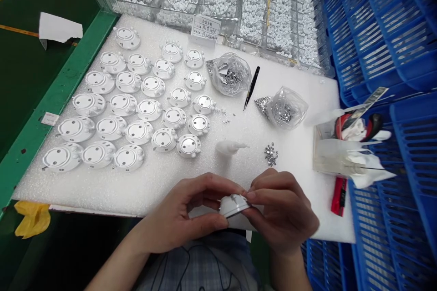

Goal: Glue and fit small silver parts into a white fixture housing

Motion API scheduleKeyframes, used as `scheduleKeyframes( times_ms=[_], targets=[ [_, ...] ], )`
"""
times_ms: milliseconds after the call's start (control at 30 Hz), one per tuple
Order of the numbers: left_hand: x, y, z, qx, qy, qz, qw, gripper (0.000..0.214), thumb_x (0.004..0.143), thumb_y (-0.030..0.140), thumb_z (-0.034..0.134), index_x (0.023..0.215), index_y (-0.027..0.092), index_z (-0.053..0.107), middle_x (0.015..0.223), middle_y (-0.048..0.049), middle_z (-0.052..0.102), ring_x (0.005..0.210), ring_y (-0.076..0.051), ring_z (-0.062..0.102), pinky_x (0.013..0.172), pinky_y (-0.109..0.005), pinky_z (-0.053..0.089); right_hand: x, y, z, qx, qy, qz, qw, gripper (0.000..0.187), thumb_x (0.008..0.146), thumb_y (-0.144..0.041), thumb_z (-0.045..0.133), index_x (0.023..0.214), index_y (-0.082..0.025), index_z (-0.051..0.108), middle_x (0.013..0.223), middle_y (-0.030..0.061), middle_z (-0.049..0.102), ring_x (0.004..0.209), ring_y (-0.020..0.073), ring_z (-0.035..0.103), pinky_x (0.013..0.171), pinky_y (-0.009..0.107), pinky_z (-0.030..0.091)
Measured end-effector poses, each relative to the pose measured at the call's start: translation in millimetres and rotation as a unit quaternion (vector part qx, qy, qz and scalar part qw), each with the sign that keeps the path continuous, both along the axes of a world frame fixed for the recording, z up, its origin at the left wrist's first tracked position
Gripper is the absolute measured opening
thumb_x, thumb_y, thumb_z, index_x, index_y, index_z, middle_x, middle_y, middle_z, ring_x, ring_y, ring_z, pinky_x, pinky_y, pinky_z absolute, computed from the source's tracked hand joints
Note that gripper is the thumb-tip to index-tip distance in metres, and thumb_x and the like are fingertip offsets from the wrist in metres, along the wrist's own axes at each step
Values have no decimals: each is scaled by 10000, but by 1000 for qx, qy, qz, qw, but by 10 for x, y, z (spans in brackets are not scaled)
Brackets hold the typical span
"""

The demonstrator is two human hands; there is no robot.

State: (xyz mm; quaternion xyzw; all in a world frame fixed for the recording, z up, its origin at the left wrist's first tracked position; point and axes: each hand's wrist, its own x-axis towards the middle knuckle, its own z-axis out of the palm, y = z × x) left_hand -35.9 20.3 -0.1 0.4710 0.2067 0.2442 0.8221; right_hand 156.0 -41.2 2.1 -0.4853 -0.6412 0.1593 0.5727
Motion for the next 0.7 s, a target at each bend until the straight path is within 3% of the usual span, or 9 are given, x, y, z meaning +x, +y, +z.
scheduleKeyframes(
  times_ms=[700],
  targets=[
    [3, -33, -27, -21, -37, 12, 999, 320, 939, 282, 747, 1257, 270, 718, 1164, -68, 734, 1041, -212, 706, 928, -322, 570, 11, 0, -5, -7, 10, 17, 1000, 205, 861, -115, 719, 1049, -195, 703, 792, 20, 670, 669, 155, 629, 530, 311, 538]
  ],
)
